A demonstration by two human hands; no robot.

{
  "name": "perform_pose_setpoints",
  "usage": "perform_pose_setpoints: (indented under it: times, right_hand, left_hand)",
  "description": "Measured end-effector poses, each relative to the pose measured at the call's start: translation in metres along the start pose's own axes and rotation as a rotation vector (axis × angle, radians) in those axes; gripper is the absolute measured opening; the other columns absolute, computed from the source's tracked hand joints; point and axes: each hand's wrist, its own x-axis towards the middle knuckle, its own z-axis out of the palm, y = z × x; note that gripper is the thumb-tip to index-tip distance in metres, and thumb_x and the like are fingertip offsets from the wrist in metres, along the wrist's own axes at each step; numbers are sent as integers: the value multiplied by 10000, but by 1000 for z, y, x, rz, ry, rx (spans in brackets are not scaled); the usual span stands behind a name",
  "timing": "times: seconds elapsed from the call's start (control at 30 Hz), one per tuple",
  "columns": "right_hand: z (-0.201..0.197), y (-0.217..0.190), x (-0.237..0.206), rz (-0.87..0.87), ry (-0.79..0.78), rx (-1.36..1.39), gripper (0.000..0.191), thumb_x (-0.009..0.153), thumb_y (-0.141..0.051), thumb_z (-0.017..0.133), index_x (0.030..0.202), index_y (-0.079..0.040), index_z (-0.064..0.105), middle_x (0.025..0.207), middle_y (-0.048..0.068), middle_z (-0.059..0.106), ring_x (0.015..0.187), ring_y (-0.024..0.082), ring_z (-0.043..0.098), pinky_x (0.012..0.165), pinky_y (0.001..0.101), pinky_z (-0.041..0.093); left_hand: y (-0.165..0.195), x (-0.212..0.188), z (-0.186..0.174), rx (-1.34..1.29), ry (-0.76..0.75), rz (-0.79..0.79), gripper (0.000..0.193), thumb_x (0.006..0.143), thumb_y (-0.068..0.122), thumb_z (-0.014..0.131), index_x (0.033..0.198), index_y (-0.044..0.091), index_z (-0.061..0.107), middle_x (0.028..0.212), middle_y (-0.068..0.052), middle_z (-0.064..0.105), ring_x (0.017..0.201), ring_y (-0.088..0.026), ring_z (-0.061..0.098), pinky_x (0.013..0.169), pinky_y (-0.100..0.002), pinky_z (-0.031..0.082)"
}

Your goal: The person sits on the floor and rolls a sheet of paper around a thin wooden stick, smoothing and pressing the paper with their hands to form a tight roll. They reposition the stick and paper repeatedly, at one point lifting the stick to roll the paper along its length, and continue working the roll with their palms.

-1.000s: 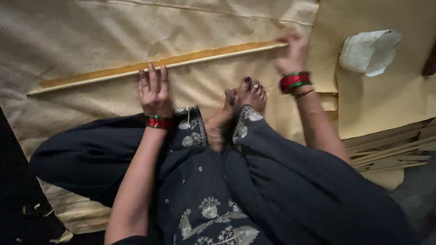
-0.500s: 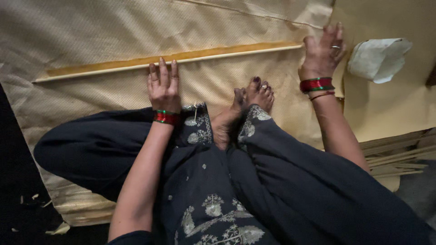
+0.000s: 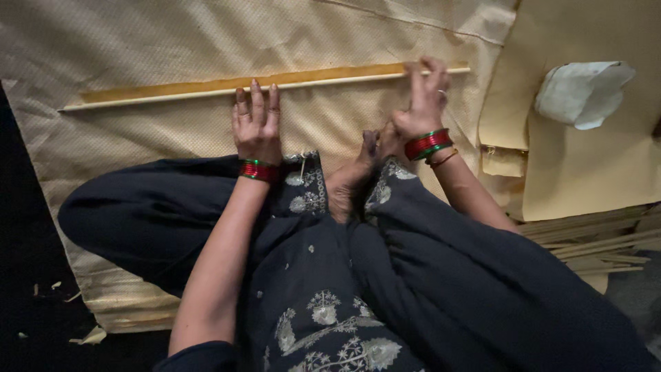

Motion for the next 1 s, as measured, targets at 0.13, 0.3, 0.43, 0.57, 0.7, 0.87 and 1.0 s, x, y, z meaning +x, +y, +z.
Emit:
perform_pose_setpoints:
  times: [0.13, 0.3, 0.43, 0.57, 0.7, 0.87, 1.0]
  right_hand:
    - [4, -25, 0, 177, -19, -124, 857, 558, -58, 742, 1387, -64, 524, 1412, 234, 370, 1370, 462, 306, 1093, 589, 278]
    - [24, -50, 2, -10, -33, -70, 841, 607, -34, 738, 1424, -92, 546, 1487, 236, 348, 1427, 478, 251, 1174, 619, 254]
    - [18, -45, 1, 224, -68, 7, 853, 610, -40, 662, 1448, -128, 529, 1523, 219, 333, 1482, 437, 270, 1161, 556, 332]
    - [21, -56, 2, 126, -67, -256, 834, 640, -69, 734, 1444, -42, 515, 1541, 249, 320, 1487, 493, 189, 1200, 654, 202]
    - [36, -95, 8, -16, -147, -261, 899, 651, -56, 753, 1523, -103, 537, 1573, 200, 328, 1497, 461, 169, 1151, 679, 206]
    - [16, -122, 19, 28, -220, -216, 800, 632, -94, 783, 1400, -91, 558, 1556, 185, 314, 1515, 404, 164, 1163, 603, 230]
    - [23, -133, 23, -43, -244, -345, 989, 510, -25, 768, 1467, -46, 520, 1566, 200, 291, 1472, 396, 176, 1116, 572, 244]
  left_hand:
    - [0, -1, 4, 47, 7, -1, 483, 1096, 119, 525, 1572, 198, 559, 1629, -151, 437, 1526, -404, 344, 1156, -541, 439]
    - [0, 1, 6, 21, 24, 13, 471, 1101, 128, 532, 1569, 174, 555, 1617, -174, 443, 1506, -427, 367, 1142, -557, 443]
    - [1, 3, 6, -15, 39, 1, 475, 1085, 144, 544, 1559, 171, 553, 1598, -174, 454, 1486, -431, 389, 1165, -578, 436]
    - [1, 2, 5, -19, 15, 2, 478, 1074, 141, 549, 1551, 165, 559, 1589, -185, 465, 1477, -443, 400, 1133, -578, 439]
    - [1, 3, 6, -6, 15, 4, 479, 1083, 130, 549, 1561, 159, 553, 1596, -190, 457, 1487, -440, 394, 1136, -573, 444]
    - [1, 6, 9, -2, 46, 5, 484, 1069, 121, 557, 1551, 166, 554, 1589, -184, 457, 1483, -441, 395, 1135, -570, 448]
    - [2, 8, 6, -12, 32, -7, 484, 1064, 140, 562, 1548, 155, 545, 1581, -192, 463, 1469, -445, 410, 1127, -581, 440]
